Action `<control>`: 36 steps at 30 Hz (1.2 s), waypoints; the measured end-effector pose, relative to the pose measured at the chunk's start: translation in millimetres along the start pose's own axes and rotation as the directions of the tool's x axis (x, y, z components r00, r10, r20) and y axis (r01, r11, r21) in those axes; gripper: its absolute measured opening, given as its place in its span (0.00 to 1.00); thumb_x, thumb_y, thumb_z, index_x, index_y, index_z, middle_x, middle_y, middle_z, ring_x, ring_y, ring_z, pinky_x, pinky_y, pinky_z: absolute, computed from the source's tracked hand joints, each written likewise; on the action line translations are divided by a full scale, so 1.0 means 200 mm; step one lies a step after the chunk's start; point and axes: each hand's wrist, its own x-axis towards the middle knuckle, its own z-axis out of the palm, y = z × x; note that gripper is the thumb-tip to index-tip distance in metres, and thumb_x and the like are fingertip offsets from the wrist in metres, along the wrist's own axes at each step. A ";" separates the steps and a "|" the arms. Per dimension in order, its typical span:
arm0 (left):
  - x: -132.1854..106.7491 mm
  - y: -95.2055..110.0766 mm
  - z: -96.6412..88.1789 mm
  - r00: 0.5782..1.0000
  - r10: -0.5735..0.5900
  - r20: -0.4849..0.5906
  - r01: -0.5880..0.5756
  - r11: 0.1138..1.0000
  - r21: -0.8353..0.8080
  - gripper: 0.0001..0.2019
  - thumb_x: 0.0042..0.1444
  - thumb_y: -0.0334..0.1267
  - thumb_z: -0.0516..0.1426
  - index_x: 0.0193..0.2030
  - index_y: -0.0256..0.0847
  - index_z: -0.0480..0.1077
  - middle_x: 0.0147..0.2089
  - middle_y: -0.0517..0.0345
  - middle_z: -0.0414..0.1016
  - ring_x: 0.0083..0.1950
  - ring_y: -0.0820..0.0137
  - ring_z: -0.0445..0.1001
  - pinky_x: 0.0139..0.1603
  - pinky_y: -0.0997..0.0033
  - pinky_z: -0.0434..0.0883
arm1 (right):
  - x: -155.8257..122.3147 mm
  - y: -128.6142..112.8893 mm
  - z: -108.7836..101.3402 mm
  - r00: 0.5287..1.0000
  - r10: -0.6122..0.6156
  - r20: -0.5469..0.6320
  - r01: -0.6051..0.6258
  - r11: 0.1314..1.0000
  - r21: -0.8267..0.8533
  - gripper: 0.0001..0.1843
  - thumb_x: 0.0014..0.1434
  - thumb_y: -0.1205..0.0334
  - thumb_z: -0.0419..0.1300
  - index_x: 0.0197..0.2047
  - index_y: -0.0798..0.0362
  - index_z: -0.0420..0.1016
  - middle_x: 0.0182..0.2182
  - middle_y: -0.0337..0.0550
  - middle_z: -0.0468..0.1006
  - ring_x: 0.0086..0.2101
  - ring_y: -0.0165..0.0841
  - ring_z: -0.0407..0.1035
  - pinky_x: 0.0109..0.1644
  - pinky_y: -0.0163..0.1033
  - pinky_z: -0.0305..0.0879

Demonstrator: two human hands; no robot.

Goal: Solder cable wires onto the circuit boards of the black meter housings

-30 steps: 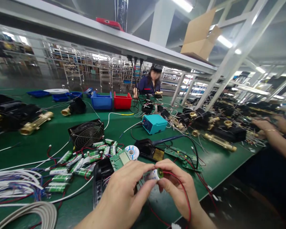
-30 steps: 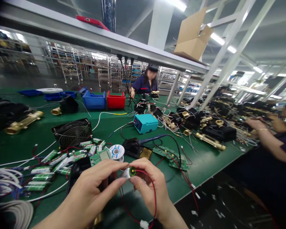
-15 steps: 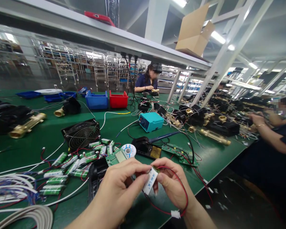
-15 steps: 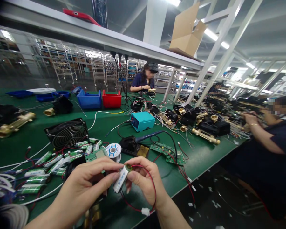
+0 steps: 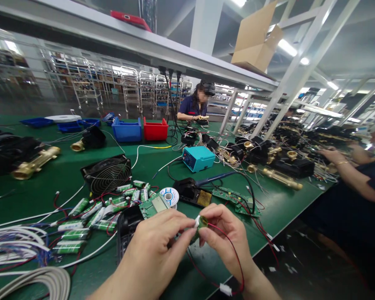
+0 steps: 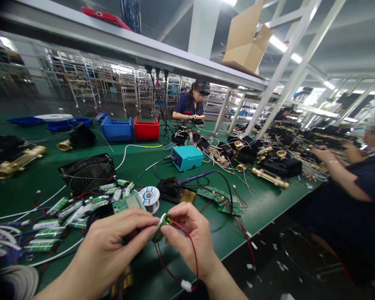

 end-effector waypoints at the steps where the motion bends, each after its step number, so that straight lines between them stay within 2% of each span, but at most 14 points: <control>1: 0.00 0.00 0.00 1.000 0.031 -0.004 -0.031 0.999 0.022 0.07 0.60 0.26 0.59 0.37 0.38 0.79 0.32 0.58 0.83 0.32 0.75 0.81 0.35 0.84 0.73 | 0.00 0.00 0.00 0.999 -0.054 -0.001 0.054 0.997 -0.057 0.06 0.57 0.64 0.69 0.38 0.50 0.77 0.33 0.37 0.75 0.27 0.24 0.70 0.29 0.28 0.70; 4: -0.01 0.00 0.00 0.997 0.073 0.026 -0.075 0.995 0.065 0.08 0.61 0.25 0.58 0.37 0.36 0.78 0.32 0.57 0.82 0.32 0.74 0.80 0.35 0.81 0.74 | -0.01 -0.01 0.02 0.982 -0.187 0.010 0.185 0.956 -0.228 0.06 0.59 0.68 0.66 0.39 0.49 0.76 0.33 0.37 0.75 0.30 0.26 0.71 0.33 0.29 0.71; 7: -0.02 -0.01 0.01 0.996 0.073 0.057 -0.078 0.992 0.100 0.08 0.61 0.24 0.57 0.35 0.36 0.77 0.31 0.56 0.81 0.31 0.72 0.79 0.33 0.78 0.74 | -0.02 -0.02 0.03 0.964 -0.264 0.031 0.256 0.890 -0.378 0.08 0.59 0.71 0.64 0.41 0.49 0.75 0.34 0.38 0.75 0.32 0.27 0.73 0.36 0.30 0.72; 13: -0.03 0.00 0.01 0.994 0.042 0.100 -0.055 0.989 0.134 0.09 0.61 0.25 0.55 0.34 0.36 0.75 0.28 0.57 0.78 0.28 0.70 0.77 0.30 0.75 0.73 | -0.03 -0.02 0.05 0.944 -0.327 0.052 0.286 0.727 -0.624 0.08 0.59 0.71 0.61 0.40 0.49 0.71 0.32 0.36 0.74 0.29 0.27 0.72 0.32 0.29 0.72; 17: -0.04 0.01 0.01 0.992 -0.006 0.124 -0.008 0.993 0.118 0.11 0.61 0.25 0.54 0.30 0.38 0.74 0.27 0.59 0.76 0.27 0.71 0.76 0.27 0.75 0.72 | -0.03 -0.02 0.06 0.927 -0.363 0.090 0.316 0.633 -0.707 0.07 0.59 0.70 0.59 0.40 0.50 0.70 0.31 0.37 0.73 0.29 0.28 0.72 0.32 0.30 0.71; 21: -0.04 0.01 0.01 0.992 -0.021 0.121 0.007 0.994 0.113 0.12 0.61 0.25 0.53 0.29 0.38 0.73 0.26 0.59 0.76 0.27 0.72 0.76 0.27 0.76 0.71 | -0.03 -0.03 0.04 0.937 -0.335 0.103 0.314 0.676 -0.667 0.07 0.61 0.69 0.61 0.42 0.50 0.72 0.32 0.37 0.75 0.28 0.26 0.72 0.32 0.28 0.71; 24: -0.03 0.00 0.00 0.991 -0.024 0.131 0.008 0.993 0.120 0.11 0.62 0.26 0.54 0.30 0.38 0.74 0.27 0.59 0.76 0.27 0.72 0.76 0.28 0.76 0.71 | -0.02 -0.06 0.01 0.942 -0.296 0.161 0.330 0.718 -0.613 0.08 0.62 0.69 0.63 0.45 0.50 0.74 0.36 0.37 0.78 0.30 0.25 0.74 0.34 0.26 0.72; 30: -0.04 0.01 0.01 0.988 0.013 0.151 -0.043 0.979 0.201 0.12 0.62 0.25 0.52 0.32 0.38 0.75 0.27 0.58 0.76 0.27 0.69 0.77 0.27 0.73 0.72 | -0.01 -0.08 -0.02 0.917 -0.329 0.227 0.396 0.680 -0.617 0.11 0.62 0.70 0.64 0.47 0.51 0.75 0.38 0.40 0.80 0.37 0.28 0.76 0.42 0.28 0.73; 36: -0.04 0.01 0.01 0.984 -0.003 0.180 -0.039 0.973 0.227 0.13 0.62 0.25 0.51 0.31 0.39 0.74 0.27 0.58 0.75 0.28 0.67 0.77 0.27 0.72 0.71 | -0.02 -0.07 0.01 0.918 -0.317 0.239 0.393 0.645 -0.655 0.10 0.60 0.72 0.61 0.45 0.51 0.73 0.36 0.42 0.78 0.33 0.30 0.75 0.35 0.31 0.73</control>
